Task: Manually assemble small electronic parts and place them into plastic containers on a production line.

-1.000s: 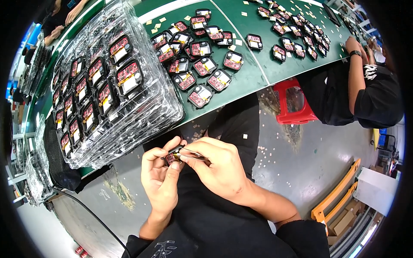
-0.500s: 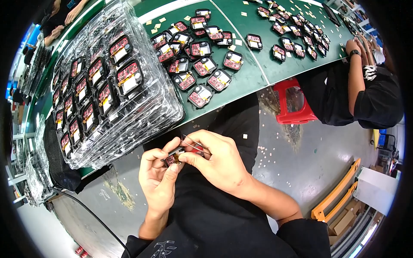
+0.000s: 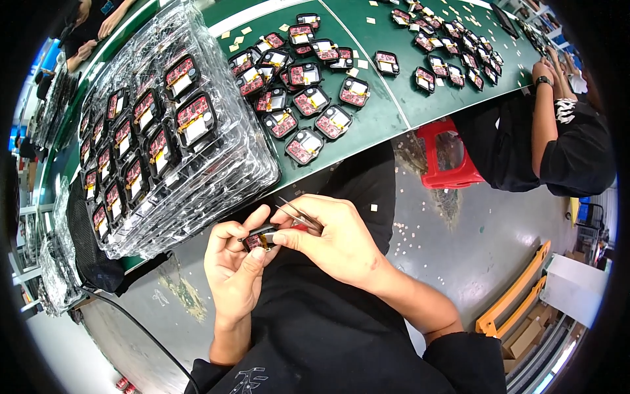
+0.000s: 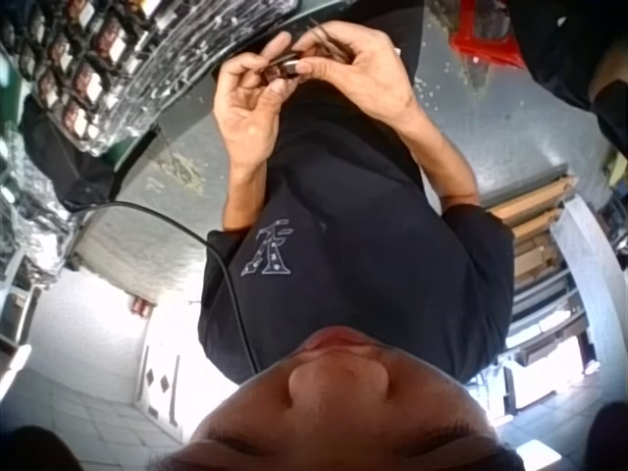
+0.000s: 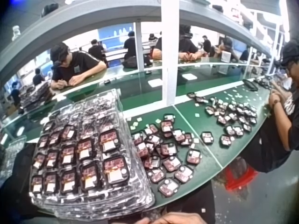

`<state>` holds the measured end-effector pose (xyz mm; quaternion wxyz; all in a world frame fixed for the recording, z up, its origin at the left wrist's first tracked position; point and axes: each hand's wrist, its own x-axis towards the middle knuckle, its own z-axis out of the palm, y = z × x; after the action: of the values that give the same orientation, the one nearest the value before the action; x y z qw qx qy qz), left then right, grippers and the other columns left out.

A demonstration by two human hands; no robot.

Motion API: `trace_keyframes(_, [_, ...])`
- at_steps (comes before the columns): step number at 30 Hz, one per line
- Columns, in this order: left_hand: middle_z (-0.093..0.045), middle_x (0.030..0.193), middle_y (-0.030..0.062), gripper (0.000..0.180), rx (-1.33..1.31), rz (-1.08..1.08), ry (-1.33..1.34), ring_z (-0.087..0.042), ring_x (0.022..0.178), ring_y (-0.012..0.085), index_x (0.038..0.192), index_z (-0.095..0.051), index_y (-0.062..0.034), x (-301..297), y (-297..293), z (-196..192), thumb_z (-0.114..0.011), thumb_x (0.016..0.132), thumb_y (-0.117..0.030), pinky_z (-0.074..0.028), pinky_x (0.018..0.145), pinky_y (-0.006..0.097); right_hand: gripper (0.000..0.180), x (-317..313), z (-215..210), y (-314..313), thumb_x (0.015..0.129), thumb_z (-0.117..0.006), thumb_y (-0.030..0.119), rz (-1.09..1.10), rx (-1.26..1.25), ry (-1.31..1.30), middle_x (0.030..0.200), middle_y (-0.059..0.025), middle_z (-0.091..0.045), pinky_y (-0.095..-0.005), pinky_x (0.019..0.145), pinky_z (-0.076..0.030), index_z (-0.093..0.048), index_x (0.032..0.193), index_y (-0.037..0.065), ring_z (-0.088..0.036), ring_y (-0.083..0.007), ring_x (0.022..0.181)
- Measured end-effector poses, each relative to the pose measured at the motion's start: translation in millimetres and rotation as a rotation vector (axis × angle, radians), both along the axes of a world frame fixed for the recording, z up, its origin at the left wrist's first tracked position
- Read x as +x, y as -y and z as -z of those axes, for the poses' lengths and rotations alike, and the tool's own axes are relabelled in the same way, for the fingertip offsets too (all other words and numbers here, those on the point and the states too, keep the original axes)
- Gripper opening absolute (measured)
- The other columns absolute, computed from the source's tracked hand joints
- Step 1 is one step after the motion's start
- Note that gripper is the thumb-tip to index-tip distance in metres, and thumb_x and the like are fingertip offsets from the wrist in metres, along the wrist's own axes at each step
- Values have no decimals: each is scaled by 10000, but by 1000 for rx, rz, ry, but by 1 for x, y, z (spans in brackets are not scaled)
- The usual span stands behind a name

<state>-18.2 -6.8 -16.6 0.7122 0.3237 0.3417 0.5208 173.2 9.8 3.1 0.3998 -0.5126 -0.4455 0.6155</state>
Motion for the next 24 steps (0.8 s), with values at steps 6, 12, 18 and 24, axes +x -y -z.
trace_keyframes(6, [-518, 1482, 326, 312, 24, 14, -71, -642, 1270, 323, 1230, -466, -8, 2, 2, 1, -640, 983, 71, -584, 1050, 434, 227, -8, -8, 2, 896, -804, 53, -8, 119, 220, 904, -87, -673, -285, 674, -520, -681, 1069, -27, -632, -120, 753])
trace_keyframes(12, [-522, 1488, 318, 295, 82, 46, -147, -625, 1291, 292, 1234, -465, -15, 3, -1, -2, -616, 997, 75, -572, 1049, 388, 229, -7, -14, -1, 893, -799, 53, -34, 147, 276, 903, -103, -672, -300, 658, -524, -660, 1059, -22, -645, -152, 738])
trace_keyframes(18, [-522, 1499, 304, 293, 145, -26, -252, -620, 1294, 275, 1271, -463, 5, 13, 6, -5, -579, 1014, 84, -536, 1073, 372, 178, -11, -12, 2, 901, -753, 4, 6, 179, 224, 877, -131, -684, -328, 651, -541, -649, 1043, -23, -682, -193, 731])
trace_keyframes(24, [-495, 1529, 289, 401, 342, 51, -528, -567, 1361, 268, 1397, -431, 37, 18, 10, -8, -523, 1015, 116, -487, 1107, 349, 220, -7, -13, 6, 848, -705, -84, -6, 354, 358, 877, -166, -676, -376, 645, -550, -618, 1034, -5, -698, -321, 732])
